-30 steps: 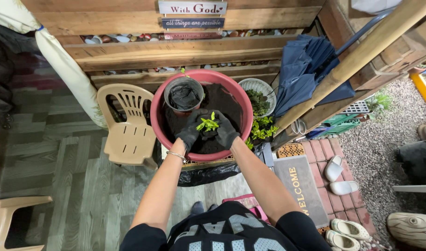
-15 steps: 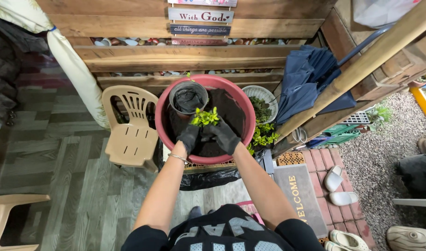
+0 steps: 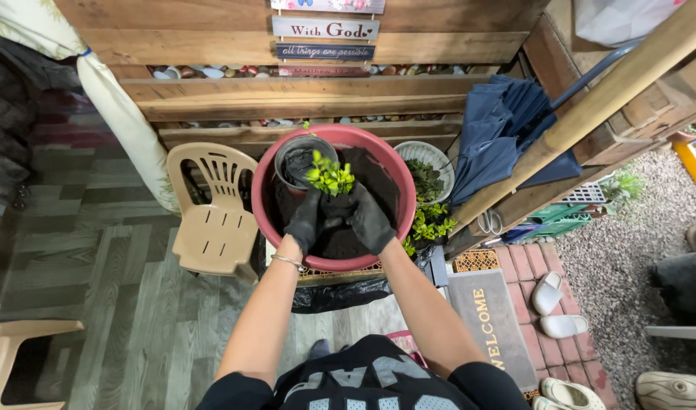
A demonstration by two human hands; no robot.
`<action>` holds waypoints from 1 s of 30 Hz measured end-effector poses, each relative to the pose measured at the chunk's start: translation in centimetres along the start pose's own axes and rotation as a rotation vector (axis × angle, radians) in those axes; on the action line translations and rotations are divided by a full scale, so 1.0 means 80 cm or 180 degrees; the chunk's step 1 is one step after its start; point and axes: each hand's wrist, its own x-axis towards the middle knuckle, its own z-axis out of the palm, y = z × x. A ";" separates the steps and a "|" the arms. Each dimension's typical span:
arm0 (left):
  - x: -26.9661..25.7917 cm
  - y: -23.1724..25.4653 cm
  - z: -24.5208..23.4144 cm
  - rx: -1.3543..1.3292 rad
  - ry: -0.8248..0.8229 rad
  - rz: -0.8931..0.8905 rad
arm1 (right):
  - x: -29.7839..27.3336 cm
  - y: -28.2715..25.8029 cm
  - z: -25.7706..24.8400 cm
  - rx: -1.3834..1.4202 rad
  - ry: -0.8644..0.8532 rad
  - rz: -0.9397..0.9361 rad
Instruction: Planting small decorative plants into a larger pot filled with soil.
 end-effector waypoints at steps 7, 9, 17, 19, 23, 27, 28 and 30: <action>-0.047 0.030 0.032 0.0080 -0.0432 0.0063 | 0.001 0.018 -0.036 0.0739 0.0182 -0.0059; -0.035 0.015 0.017 0.0527 -0.0793 0.0552 | -0.005 0.002 -0.013 0.0186 -0.0196 -0.0091; -0.021 0.007 0.022 0.1760 -0.0261 0.1144 | 0.034 0.088 -0.105 -0.0711 0.0489 -0.0238; -0.005 -0.004 0.013 0.2007 -0.0124 0.1221 | 0.043 0.105 -0.127 -0.1218 0.0831 -0.0323; 0.021 -0.025 -0.004 0.2460 -0.0044 0.1798 | 0.054 0.123 -0.151 -0.1742 0.1102 -0.0311; 0.054 -0.050 -0.032 0.3167 0.0265 0.2041 | 0.062 0.141 -0.171 -0.1926 0.1212 -0.0375; 0.039 -0.042 -0.019 0.3165 0.0264 0.2040 | 0.059 0.138 -0.168 -0.1927 0.1214 -0.0374; 0.009 -0.019 0.008 0.2901 0.0271 0.1452 | 0.058 0.129 -0.159 -0.1574 0.1078 -0.0299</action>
